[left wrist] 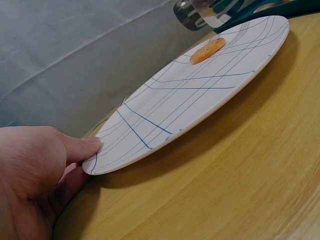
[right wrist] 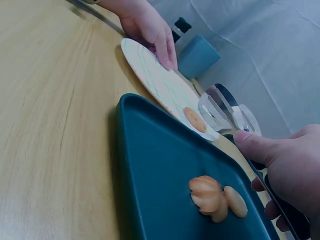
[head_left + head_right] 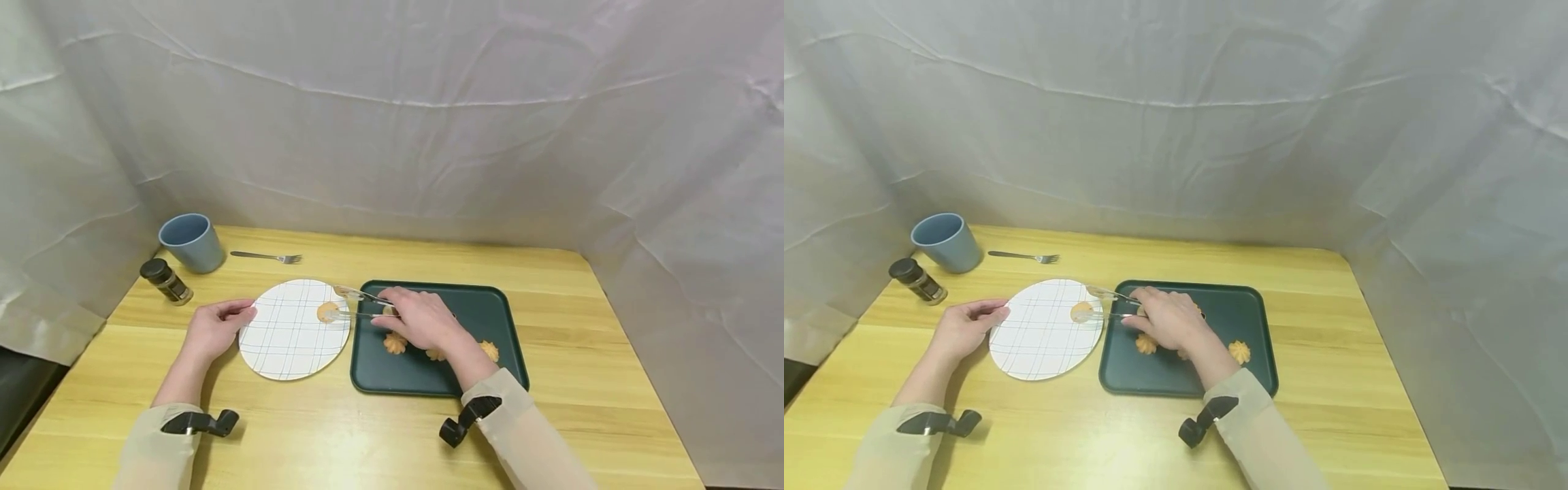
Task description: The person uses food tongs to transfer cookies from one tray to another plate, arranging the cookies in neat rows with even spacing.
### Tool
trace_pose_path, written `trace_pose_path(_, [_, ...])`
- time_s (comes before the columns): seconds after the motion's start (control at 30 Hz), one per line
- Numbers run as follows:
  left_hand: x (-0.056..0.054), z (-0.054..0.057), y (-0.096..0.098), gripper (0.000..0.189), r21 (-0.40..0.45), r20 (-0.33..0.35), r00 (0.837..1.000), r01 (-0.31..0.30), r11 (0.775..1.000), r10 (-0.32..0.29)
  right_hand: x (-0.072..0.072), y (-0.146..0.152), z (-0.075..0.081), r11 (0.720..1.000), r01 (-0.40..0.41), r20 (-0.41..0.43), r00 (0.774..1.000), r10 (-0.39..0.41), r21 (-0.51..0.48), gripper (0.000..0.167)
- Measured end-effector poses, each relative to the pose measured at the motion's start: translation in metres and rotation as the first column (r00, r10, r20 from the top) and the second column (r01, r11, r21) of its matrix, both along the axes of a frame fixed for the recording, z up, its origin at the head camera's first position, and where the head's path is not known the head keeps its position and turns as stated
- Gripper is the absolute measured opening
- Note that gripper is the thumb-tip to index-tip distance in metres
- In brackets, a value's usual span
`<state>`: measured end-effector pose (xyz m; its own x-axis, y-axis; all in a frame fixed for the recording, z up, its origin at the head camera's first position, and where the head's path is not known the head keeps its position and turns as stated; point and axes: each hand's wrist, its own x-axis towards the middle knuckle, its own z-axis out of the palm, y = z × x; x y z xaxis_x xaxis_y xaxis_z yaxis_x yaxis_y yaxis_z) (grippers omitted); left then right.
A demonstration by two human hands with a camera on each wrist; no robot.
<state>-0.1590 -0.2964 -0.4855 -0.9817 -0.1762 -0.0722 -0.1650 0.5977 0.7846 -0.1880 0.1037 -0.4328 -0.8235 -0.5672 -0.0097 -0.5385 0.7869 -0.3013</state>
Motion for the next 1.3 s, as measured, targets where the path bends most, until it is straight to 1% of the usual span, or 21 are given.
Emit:
trace_pose_path(0.27, [-0.001, 0.000, 0.000, 0.046, -0.002, 0.006, 1.000, -0.002, 1.000, 0.002, 0.006, 0.006, 0.007, 1.000, -0.011, -0.036, 0.999, 0.011, -0.002, 0.061])
trace_pose_path(0.4, [-0.001, 0.000, 0.000, 0.046, 0.000, 0.005, 1.000, 0.000, 1.000, 0.000, 0.010, 0.014, 0.009, 1.000, -0.008, -0.043, 0.999, 0.008, -0.007, 0.059])
trace_pose_path(0.57, [-0.001, 0.001, 0.000, 0.046, -0.001, 0.004, 1.000, -0.004, 1.000, 0.004, 0.015, 0.031, 0.010, 0.999, 0.020, -0.043, 0.999, -0.021, -0.032, 0.059])
trace_pose_path(0.73, [-0.001, 0.000, 0.000, 0.045, -0.005, -0.008, 1.000, -0.003, 1.000, 0.003, 0.019, 0.050, 0.013, 0.997, 0.057, -0.013, 0.998, -0.058, -0.054, 0.058])
trace_pose_path(0.9, [-0.002, 0.000, -0.001, 0.045, -0.012, -0.012, 1.000, -0.004, 1.000, 0.004, 0.022, 0.068, 0.016, 0.994, 0.101, -0.009, 0.995, -0.101, -0.047, 0.064])
trace_pose_path(1.0, [-0.002, 0.001, 0.000, 0.045, -0.004, 0.001, 1.000, -0.004, 1.000, 0.004, 0.024, 0.078, 0.015, 0.993, 0.117, -0.018, 0.993, -0.118, -0.035, 0.066])
trace_pose_path(1.1, [-0.001, 0.000, 0.000, 0.046, 0.000, 0.011, 1.000, -0.005, 1.000, 0.005, 0.027, 0.086, 0.013, 0.991, 0.122, -0.023, 0.992, -0.124, -0.047, 0.066])
trace_pose_path(1.3, [0.000, -0.003, -0.002, 0.043, -0.002, 0.006, 1.000, -0.008, 1.000, 0.009, 0.031, 0.101, 0.009, 0.989, 0.138, -0.038, 0.989, -0.141, -0.061, 0.067])
